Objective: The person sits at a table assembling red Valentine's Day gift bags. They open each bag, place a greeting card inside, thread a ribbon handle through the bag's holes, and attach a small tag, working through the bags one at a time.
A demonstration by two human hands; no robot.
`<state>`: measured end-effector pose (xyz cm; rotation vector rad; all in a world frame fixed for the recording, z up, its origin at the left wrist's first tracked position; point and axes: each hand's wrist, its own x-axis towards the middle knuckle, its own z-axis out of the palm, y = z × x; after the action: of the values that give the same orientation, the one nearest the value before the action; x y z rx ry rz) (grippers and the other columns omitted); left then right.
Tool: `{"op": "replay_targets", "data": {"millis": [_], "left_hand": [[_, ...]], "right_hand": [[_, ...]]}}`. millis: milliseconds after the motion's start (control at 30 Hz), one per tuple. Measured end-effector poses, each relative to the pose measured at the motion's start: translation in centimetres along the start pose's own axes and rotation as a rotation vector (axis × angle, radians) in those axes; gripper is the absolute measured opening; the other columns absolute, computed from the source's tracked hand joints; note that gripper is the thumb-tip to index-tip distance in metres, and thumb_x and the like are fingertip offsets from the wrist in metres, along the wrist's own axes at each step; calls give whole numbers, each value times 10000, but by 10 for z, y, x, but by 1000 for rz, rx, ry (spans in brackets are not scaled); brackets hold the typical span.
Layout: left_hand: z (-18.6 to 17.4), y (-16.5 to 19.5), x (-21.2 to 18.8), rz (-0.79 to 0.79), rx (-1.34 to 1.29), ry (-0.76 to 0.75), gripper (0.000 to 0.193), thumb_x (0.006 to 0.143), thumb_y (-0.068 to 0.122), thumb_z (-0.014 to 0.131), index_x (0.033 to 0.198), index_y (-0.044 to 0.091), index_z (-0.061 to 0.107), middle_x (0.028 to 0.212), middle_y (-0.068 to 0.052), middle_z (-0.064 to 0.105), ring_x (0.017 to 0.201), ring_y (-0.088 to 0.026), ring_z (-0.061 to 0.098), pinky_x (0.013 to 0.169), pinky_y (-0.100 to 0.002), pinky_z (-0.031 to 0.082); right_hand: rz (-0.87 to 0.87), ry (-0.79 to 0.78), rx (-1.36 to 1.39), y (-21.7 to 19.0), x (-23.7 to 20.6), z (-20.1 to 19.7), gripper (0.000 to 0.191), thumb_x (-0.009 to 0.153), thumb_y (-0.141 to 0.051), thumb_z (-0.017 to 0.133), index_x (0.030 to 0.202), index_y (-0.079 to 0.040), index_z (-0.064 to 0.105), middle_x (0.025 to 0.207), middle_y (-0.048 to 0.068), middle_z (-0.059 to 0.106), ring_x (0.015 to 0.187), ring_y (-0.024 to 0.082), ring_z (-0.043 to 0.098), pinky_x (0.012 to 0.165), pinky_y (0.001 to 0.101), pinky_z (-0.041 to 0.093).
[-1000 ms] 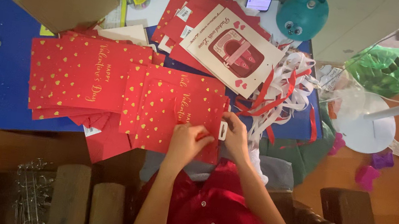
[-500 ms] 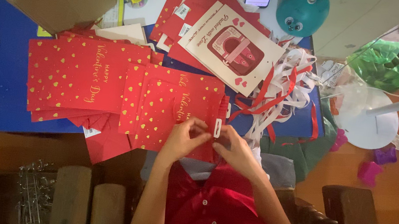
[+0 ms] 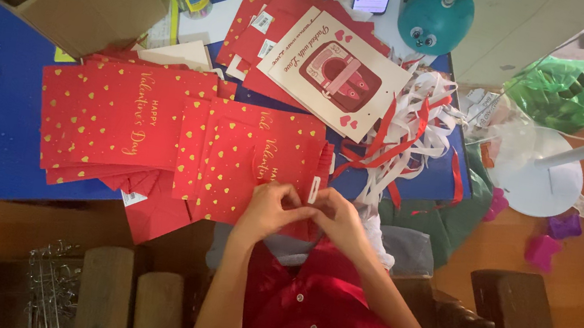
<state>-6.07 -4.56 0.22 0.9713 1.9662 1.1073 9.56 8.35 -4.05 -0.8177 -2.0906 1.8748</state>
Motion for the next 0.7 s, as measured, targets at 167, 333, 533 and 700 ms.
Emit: {"op": "replay_targets", "data": {"millis": [167, 333, 533, 700], "left_hand": [[0, 0, 1, 68, -91, 34, 306, 769, 246, 871, 850, -3, 713, 834, -120, 769, 796, -202, 748, 725, -356, 574], [2, -3, 1, 90, -174, 34, 242, 781, 185, 841, 857, 9, 695, 838, -105, 774, 802, -177, 759, 726, -335, 588], [4, -11, 1, 93, -160, 61, 213, 805, 156, 815, 829, -3, 675, 792, -100, 747, 745, -175, 727, 688, -339, 574], [4, -17, 5, 36, -143, 28, 190, 815, 156, 794, 843, 14, 671, 780, -73, 736, 743, -138, 717, 703, -316, 572]], "right_hand": [[-6, 56, -106, 0, 3, 6, 208, 884, -65, 718, 1071, -40, 631, 988, 14, 722, 924, 87, 699, 799, 268, 582], [-2, 108, -163, -4, 4, 12, 232, 869, -77, 747, 1065, -32, 630, 939, 17, 728, 851, 96, 676, 750, 279, 559], [-31, 88, -139, -9, 4, 13, 248, 866, -77, 749, 1080, -44, 628, 942, 27, 713, 831, 82, 665, 737, 266, 558], [-62, 118, -194, -21, -2, 15, 291, 842, -83, 762, 1085, -40, 609, 924, 37, 722, 786, 105, 683, 707, 274, 559]]}}
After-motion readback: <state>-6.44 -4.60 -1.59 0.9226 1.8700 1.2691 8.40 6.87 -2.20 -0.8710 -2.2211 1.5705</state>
